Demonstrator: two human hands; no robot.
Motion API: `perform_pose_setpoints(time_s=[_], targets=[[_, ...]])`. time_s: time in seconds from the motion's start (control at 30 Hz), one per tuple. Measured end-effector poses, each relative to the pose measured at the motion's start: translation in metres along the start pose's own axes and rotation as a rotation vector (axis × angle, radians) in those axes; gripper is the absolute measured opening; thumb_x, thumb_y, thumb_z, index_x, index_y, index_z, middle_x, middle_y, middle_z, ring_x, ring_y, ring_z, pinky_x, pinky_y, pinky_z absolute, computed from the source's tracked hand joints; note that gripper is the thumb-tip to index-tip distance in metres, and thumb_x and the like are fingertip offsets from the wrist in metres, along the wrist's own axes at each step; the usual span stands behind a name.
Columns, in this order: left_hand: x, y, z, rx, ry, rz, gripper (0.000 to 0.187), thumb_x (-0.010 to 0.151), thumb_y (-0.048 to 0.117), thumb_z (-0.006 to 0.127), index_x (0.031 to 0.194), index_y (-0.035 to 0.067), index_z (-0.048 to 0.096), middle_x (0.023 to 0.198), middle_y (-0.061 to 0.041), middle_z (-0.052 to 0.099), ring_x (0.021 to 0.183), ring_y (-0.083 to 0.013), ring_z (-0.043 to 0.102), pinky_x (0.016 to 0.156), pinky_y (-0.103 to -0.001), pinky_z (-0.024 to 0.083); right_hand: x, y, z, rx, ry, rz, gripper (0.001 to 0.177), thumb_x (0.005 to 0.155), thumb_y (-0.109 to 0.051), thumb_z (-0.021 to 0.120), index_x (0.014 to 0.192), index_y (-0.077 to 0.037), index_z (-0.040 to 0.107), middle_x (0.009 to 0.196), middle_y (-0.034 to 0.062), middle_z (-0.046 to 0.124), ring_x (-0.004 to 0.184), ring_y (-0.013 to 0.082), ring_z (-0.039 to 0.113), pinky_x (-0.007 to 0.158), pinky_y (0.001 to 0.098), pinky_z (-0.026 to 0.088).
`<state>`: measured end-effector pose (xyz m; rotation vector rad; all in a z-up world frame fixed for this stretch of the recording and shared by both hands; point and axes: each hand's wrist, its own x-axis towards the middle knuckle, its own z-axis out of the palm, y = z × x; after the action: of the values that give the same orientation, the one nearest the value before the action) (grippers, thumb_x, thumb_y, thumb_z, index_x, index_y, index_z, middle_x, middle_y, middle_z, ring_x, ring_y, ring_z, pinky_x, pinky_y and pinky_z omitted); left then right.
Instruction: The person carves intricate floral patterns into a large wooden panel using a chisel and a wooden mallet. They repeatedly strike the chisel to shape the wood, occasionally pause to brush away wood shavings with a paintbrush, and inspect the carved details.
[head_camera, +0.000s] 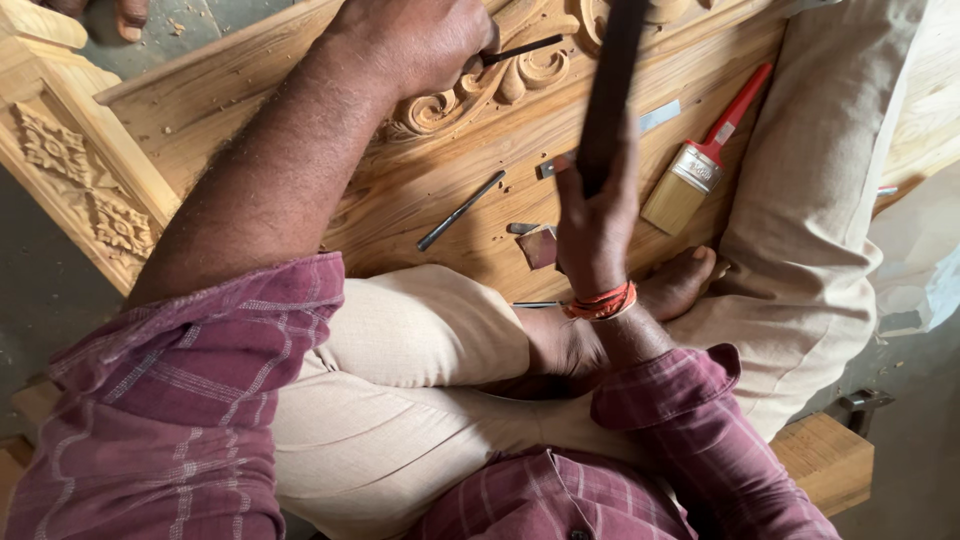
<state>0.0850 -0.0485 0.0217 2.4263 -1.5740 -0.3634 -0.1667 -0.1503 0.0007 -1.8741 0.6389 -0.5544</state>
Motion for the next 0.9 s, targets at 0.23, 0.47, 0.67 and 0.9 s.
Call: perform_pose_setpoints(time_s=[0.23, 0.47, 0.67, 0.9], targets=[[0.003, 0.010, -0.006, -0.187, 0.014, -0.173, 0.024, 0.102, 0.024, 0.064, 0.103, 0.004, 0.078, 0.082, -0.016, 0.075, 0.070, -0.0252, 0.074, 0.065, -0.041, 0.061, 0.000, -0.001, 0.005, 0.174, 0.039, 0.230, 0.064, 0.104, -0.007, 0.068, 0.159, -0.003, 0.036, 0.107, 0.0037, 0.062, 0.089, 0.0137, 0.057, 0.079, 0.0278, 0.052], [0.003, 0.006, -0.004, -0.113, -0.083, -0.142, 0.019, 0.096, 0.018, 0.069, 0.109, 0.006, 0.076, 0.083, -0.016, 0.075, 0.069, -0.0265, 0.074, 0.058, -0.039, 0.061, 0.003, 0.004, 0.000, 0.035, -0.045, 0.060, 0.057, 0.107, -0.003, 0.068, 0.156, -0.002, 0.038, 0.121, 0.0074, 0.061, 0.105, 0.0134, 0.058, 0.098, 0.0293, 0.053], [-0.003, -0.005, -0.001, 0.067, -0.012, 0.041, 0.018, 0.091, 0.011, 0.075, 0.109, 0.007, 0.078, 0.087, -0.016, 0.076, 0.078, -0.0256, 0.075, 0.062, -0.037, 0.063, 0.008, -0.003, -0.005, -0.129, -0.099, -0.042, 0.066, 0.104, 0.000, 0.068, 0.160, -0.002, 0.034, 0.137, 0.0104, 0.062, 0.119, 0.0174, 0.062, 0.103, 0.0310, 0.054], [-0.005, -0.001, -0.004, -0.038, -0.132, -0.071, 0.030, 0.090, 0.005, 0.073, 0.119, 0.008, 0.074, 0.090, -0.017, 0.075, 0.075, -0.0266, 0.076, 0.058, -0.037, 0.063, 0.012, -0.014, -0.006, -0.150, -0.135, -0.058, 0.069, 0.105, 0.001, 0.068, 0.164, -0.003, 0.031, 0.143, 0.0126, 0.060, 0.120, 0.0164, 0.058, 0.104, 0.0306, 0.052]])
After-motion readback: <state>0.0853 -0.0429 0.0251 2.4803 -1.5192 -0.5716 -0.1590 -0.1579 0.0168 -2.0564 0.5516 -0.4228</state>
